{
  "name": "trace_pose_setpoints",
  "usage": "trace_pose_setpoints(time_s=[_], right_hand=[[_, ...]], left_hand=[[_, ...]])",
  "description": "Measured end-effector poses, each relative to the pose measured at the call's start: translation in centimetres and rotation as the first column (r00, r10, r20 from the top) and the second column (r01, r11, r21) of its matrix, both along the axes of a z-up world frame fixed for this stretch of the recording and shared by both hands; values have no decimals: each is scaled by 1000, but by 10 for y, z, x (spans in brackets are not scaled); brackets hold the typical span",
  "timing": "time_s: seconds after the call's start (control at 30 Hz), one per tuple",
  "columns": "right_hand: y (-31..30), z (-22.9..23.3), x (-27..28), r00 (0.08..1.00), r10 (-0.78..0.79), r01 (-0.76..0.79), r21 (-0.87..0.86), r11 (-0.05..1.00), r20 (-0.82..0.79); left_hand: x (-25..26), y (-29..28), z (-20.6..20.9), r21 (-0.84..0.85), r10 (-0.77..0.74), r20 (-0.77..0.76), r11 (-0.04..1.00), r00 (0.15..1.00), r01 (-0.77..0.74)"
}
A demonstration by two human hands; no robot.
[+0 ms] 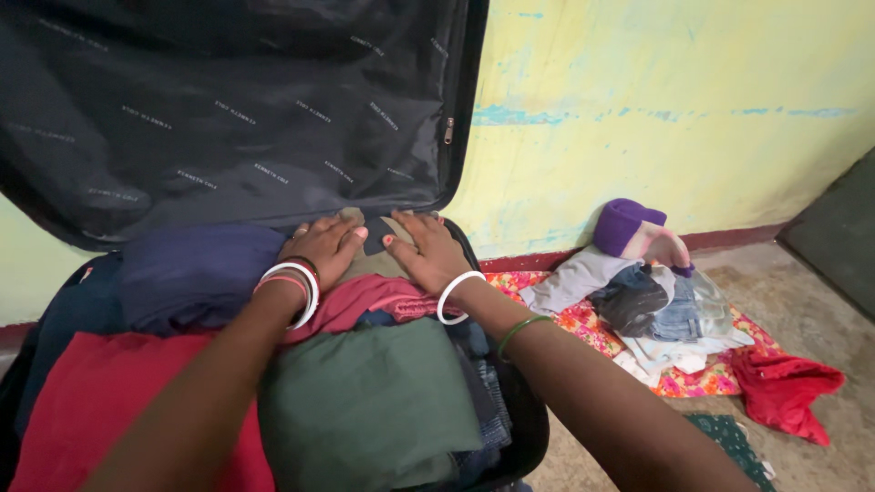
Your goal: The person folds various garments by hand and packs them into an open suitcase.
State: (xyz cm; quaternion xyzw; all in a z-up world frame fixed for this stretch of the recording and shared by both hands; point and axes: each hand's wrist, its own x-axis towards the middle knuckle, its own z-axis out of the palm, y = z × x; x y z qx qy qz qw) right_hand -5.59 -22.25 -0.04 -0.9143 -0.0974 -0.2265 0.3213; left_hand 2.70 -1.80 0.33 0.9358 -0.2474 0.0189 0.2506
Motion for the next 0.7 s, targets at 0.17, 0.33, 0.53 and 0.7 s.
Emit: trace_pose_setpoints(time_s=[0.17, 0.33, 0.53, 0.7], right_hand=[[-9, 3, -19, 998, -58, 56, -89, 994, -22], [-12, -11, -1, 996, -35, 30, 67, 997, 79], [-14, -15, 4, 995, -18, 14, 39, 999, 99], [5, 31, 16, 947, -272, 231, -224, 947, -172]], left_hand=[[22, 4, -3, 74, -270, -164, 956, 949, 285], [33, -6, -7, 37, -109, -353, 991, 929, 131], [18, -15, 12, 114, -5, -326, 992, 945, 44], [-20, -31, 80, 507, 96, -217, 862, 971, 28]])
